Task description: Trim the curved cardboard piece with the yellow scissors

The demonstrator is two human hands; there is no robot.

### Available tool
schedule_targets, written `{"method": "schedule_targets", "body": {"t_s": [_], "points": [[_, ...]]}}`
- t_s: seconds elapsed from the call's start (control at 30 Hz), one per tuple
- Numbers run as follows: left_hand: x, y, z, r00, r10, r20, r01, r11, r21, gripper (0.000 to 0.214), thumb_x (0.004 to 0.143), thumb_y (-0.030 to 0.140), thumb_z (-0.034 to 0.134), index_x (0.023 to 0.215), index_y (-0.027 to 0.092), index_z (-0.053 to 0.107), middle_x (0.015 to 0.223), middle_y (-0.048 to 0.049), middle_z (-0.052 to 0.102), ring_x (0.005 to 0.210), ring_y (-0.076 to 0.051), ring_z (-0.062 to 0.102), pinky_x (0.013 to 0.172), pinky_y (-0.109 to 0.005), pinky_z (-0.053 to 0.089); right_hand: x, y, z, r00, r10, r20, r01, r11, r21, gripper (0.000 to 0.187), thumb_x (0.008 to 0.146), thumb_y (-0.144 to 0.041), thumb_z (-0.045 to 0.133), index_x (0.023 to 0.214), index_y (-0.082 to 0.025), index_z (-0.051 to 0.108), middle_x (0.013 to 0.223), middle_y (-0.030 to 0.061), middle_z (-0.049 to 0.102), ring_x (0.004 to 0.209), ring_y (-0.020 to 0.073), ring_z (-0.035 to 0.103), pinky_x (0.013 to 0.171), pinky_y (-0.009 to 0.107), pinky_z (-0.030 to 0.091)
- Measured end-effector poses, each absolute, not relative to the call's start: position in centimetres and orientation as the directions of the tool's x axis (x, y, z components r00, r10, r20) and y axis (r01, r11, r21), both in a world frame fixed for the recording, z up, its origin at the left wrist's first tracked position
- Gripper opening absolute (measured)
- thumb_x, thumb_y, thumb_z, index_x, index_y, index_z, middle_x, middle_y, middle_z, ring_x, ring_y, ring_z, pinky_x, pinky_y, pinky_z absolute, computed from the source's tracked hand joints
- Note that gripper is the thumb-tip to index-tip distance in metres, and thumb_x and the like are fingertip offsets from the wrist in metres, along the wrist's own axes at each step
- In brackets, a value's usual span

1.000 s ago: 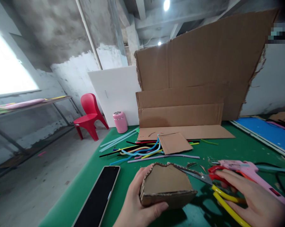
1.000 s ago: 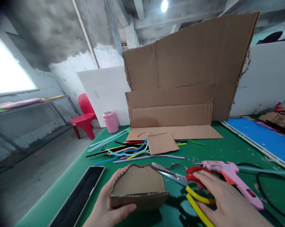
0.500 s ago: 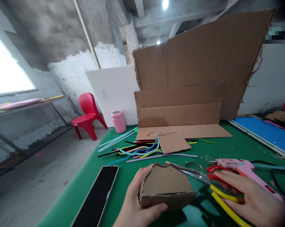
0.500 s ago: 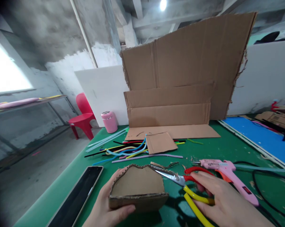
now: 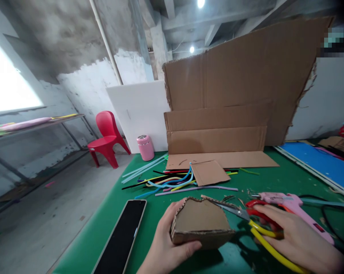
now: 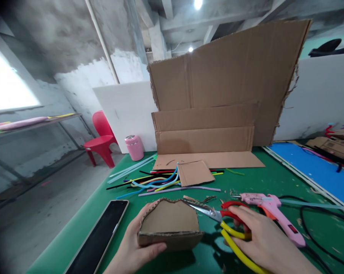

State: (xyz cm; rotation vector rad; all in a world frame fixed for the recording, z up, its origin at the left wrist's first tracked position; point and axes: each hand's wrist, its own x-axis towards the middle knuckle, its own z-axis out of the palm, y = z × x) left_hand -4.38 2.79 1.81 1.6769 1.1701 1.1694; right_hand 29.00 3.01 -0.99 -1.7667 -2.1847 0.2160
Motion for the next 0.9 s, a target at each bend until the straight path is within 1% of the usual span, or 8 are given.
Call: {"method": "schedule_targets", "body": {"t_s": [0.1, 0.17, 0.23, 0.3, 0.43, 0.53, 0.8, 0.9], "points": [[-4.5, 2.7, 2.1, 0.171, 0.950, 0.262, 0.266, -0.300, 0.916, 0.070, 0.057, 0.043, 0.082, 0.121, 0.021, 0.061, 0.126, -0.0139, 0.060, 0.115, -0.035, 0.058, 0.099, -0.049, 0.045, 28.3, 2.6, 0.1, -0.166, 0.985, 0.044, 0.919, 0.171, -0.356, 0.050, 0.073, -0.046, 0.067, 0.117, -0.023, 0.065, 0.110, 0.0044, 0.069, 0.095, 0.0257, 0.067, 0.078, 0.033, 0.058], [-4.5, 2.7, 2.3, 0.165, 0.955, 0.248, 0.269, -0.285, 0.920, 0.069, 0.058, 0.042, 0.082, 0.120, 0.020, 0.061, 0.126, -0.0145, 0.060, 0.116, -0.035, 0.057, 0.101, -0.050, 0.044, 27.8, 2.5, 0.9, -0.196, 0.981, -0.009, 0.916, 0.179, -0.359, 0.041, 0.077, -0.047, 0.062, 0.110, -0.024, 0.066, 0.097, 0.0036, 0.071, 0.078, 0.0227, 0.067, 0.065, 0.031, 0.058], [-4.5, 2.7, 2.4, 0.160, 0.960, 0.228, 0.258, -0.264, 0.930, 0.070, 0.057, 0.042, 0.082, 0.120, 0.019, 0.061, 0.126, -0.0150, 0.059, 0.117, -0.035, 0.057, 0.102, -0.050, 0.043, 27.4, 2.4, 1.5, -0.208, 0.978, -0.015, 0.923, 0.192, -0.334, 0.036, 0.079, -0.048, 0.060, 0.105, -0.025, 0.067, 0.088, 0.0029, 0.071, 0.072, 0.0226, 0.066, 0.061, 0.032, 0.056], [-4.6, 2.8, 2.3, 0.163, 0.965, 0.206, 0.244, -0.242, 0.939, 0.070, 0.058, 0.042, 0.082, 0.120, 0.018, 0.060, 0.126, -0.0153, 0.059, 0.118, -0.035, 0.056, 0.103, -0.049, 0.042, 27.4, 2.5, 1.7, -0.202, 0.979, -0.002, 0.924, 0.190, -0.333, 0.039, 0.078, -0.049, 0.062, 0.108, -0.025, 0.066, 0.092, 0.0035, 0.071, 0.077, 0.0236, 0.066, 0.065, 0.032, 0.056], [-4.7, 3.1, 1.4, 0.153, 0.968, 0.198, 0.214, -0.228, 0.950, 0.071, 0.059, 0.041, 0.082, 0.122, 0.018, 0.059, 0.130, -0.0145, 0.057, 0.121, -0.035, 0.054, 0.105, -0.048, 0.041, 27.8, 2.6, 1.4, -0.210, 0.977, -0.025, 0.903, 0.184, -0.389, 0.045, 0.079, -0.048, 0.063, 0.117, -0.025, 0.063, 0.116, 0.0044, 0.066, 0.099, 0.0239, 0.064, 0.083, 0.031, 0.055], [-4.8, 3.3, 0.8, 0.163, 0.973, 0.166, 0.150, -0.191, 0.970, 0.075, 0.059, 0.042, 0.082, 0.125, 0.018, 0.055, 0.131, -0.0144, 0.058, 0.121, -0.034, 0.054, 0.105, -0.046, 0.041, 28.0, 2.6, 1.4, -0.213, 0.977, -0.002, 0.916, 0.199, -0.350, 0.050, 0.079, -0.054, 0.062, 0.119, -0.024, 0.062, 0.122, 0.0062, 0.063, 0.107, 0.0266, 0.060, 0.089, 0.035, 0.053], [-4.6, 3.3, 1.4, 0.183, 0.980, 0.077, 0.076, -0.092, 0.993, 0.080, 0.061, 0.046, 0.080, 0.128, 0.013, 0.050, 0.129, -0.0174, 0.059, 0.121, -0.034, 0.055, 0.104, -0.044, 0.042, 28.2, 3.0, 0.8, -0.201, 0.973, 0.112, 0.913, 0.228, -0.338, 0.049, 0.077, -0.053, 0.065, 0.117, -0.023, 0.064, 0.121, 0.0067, 0.064, 0.108, 0.0281, 0.061, 0.092, 0.038, 0.051], [-4.7, 3.4, 1.1, 0.188, 0.981, 0.055, 0.019, -0.060, 0.998, 0.081, 0.062, 0.047, 0.080, 0.129, 0.014, 0.049, 0.127, -0.0160, 0.062, 0.119, -0.033, 0.056, 0.102, -0.042, 0.044, 28.1, 3.1, 1.0, -0.202, 0.973, 0.110, 0.908, 0.228, -0.350, 0.047, 0.078, -0.052, 0.065, 0.116, -0.024, 0.065, 0.119, 0.0060, 0.065, 0.105, 0.0259, 0.063, 0.089, 0.034, 0.053]]}}
